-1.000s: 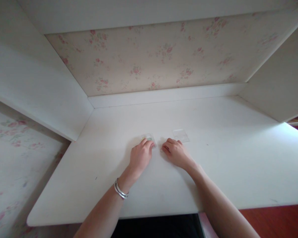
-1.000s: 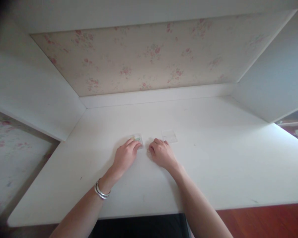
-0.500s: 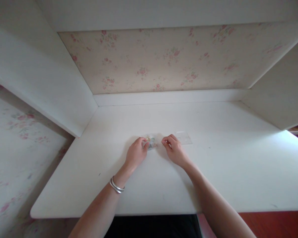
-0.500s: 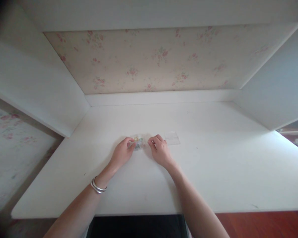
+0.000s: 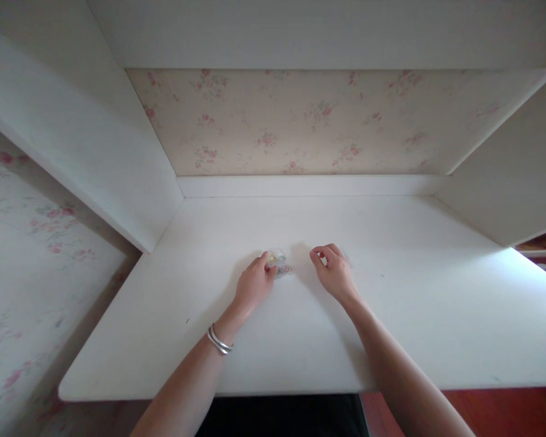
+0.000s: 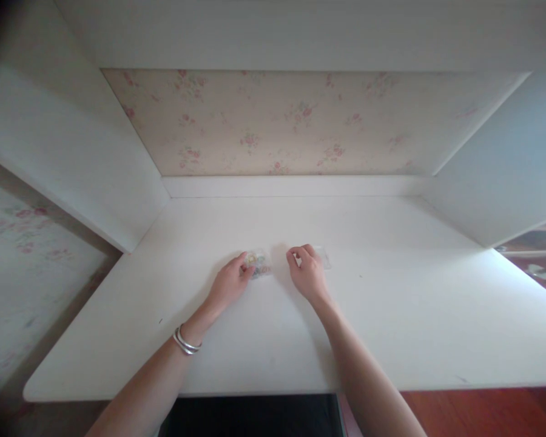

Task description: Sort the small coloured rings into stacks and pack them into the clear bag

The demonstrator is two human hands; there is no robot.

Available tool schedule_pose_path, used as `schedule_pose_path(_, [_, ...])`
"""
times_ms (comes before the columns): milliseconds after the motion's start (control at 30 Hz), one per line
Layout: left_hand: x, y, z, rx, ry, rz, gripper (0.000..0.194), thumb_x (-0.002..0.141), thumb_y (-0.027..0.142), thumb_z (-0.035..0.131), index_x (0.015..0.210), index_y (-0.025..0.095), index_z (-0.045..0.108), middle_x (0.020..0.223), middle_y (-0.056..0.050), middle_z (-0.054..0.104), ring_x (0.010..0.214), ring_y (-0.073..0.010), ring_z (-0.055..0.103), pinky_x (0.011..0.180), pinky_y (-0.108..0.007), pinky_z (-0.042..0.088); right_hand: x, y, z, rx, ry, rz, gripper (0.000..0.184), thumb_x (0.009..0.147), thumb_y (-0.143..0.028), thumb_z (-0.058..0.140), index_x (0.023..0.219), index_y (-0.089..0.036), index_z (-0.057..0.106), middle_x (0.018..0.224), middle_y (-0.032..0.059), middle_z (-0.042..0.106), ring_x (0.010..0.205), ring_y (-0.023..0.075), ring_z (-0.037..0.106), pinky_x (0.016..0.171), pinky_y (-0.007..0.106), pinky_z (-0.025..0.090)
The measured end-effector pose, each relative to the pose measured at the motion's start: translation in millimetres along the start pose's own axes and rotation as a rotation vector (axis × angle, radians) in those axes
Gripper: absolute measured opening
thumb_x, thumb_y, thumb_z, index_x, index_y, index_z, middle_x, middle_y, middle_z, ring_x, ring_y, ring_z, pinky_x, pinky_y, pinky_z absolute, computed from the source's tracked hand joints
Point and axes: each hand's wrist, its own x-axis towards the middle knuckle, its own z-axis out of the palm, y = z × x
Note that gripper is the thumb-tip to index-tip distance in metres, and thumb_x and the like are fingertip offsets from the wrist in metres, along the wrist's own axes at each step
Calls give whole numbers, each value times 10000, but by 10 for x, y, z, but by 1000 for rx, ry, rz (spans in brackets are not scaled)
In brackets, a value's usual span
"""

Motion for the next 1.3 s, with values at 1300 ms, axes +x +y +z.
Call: schedule_pose_path(1300, [-19, -93, -53, -253, 42, 242, 674, 685, 462, 712, 1268, 224, 469, 1297, -79, 495, 1230, -229, 428, 1054, -395, 356, -284, -187, 184, 1002, -237, 585, 393, 725, -502, 661, 915, -157, 664, 735, 38, 679, 651, 114, 601, 689, 247, 502])
